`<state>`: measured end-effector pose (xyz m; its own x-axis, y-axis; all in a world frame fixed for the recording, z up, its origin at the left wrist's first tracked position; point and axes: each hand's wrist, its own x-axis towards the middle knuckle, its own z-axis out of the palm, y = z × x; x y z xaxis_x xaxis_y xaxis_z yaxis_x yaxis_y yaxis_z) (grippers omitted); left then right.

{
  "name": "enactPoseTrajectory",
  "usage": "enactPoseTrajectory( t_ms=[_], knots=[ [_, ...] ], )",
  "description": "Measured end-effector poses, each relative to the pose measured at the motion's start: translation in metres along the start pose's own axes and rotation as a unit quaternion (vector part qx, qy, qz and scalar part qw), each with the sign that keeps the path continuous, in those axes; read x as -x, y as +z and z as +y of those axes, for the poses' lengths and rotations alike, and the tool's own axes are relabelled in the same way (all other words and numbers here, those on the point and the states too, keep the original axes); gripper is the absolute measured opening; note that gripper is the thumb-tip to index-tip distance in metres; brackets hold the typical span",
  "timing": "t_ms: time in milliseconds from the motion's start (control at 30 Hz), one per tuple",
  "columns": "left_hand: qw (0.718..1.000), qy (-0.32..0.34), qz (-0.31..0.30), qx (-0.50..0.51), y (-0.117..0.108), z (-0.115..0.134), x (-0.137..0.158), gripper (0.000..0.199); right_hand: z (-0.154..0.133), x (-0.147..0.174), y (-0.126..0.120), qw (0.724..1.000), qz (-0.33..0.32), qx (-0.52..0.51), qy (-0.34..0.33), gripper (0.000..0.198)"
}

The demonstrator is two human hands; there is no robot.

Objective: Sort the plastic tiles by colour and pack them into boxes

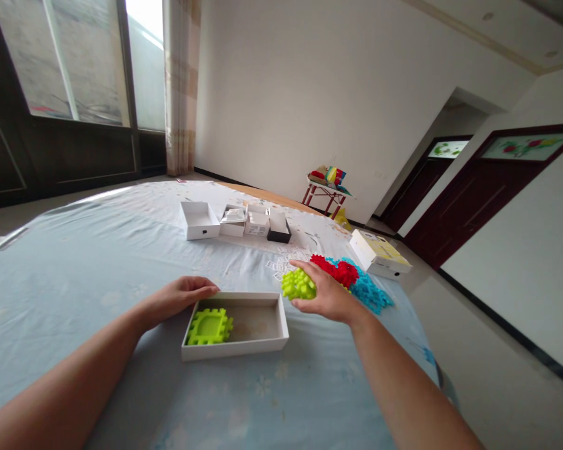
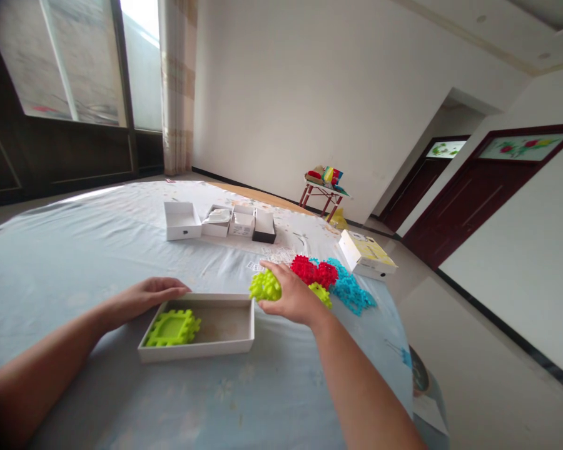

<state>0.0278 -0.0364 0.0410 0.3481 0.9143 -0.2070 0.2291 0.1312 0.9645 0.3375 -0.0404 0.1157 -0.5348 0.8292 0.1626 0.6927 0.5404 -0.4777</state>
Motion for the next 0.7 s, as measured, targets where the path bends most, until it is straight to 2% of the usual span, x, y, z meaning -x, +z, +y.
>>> enactPoseTrajectory(
  t_ms=[100,233,367,533,700],
  knots=[
    [1.0,0.003,0.005,0.007,0.002,0.002,0.001,0.045,-0.028,-0.009,0.006,0.995,-0.076,-0.004,-0.07,0.078],
    [0.999,0.01,0.006,0.032,0.003,0.003,0.002,0.043,-0.043,-0.025,0.036,0.978,-0.165,0.027,-0.123,0.081],
    [0.999,0.015,0.002,0.033,0.002,0.002,0.002,0.042,-0.04,-0.039,0.054,0.974,-0.202,0.03,-0.102,0.084],
    [0.999,0.011,-0.002,0.04,0.002,0.001,0.001,0.043,-0.037,-0.041,0.049,0.97,-0.229,-0.026,-0.081,0.089],
    [0.999,0.006,-0.001,0.043,0.002,0.0,0.0,0.042,-0.036,-0.036,0.045,0.969,-0.233,-0.05,-0.067,0.085]
  ],
)
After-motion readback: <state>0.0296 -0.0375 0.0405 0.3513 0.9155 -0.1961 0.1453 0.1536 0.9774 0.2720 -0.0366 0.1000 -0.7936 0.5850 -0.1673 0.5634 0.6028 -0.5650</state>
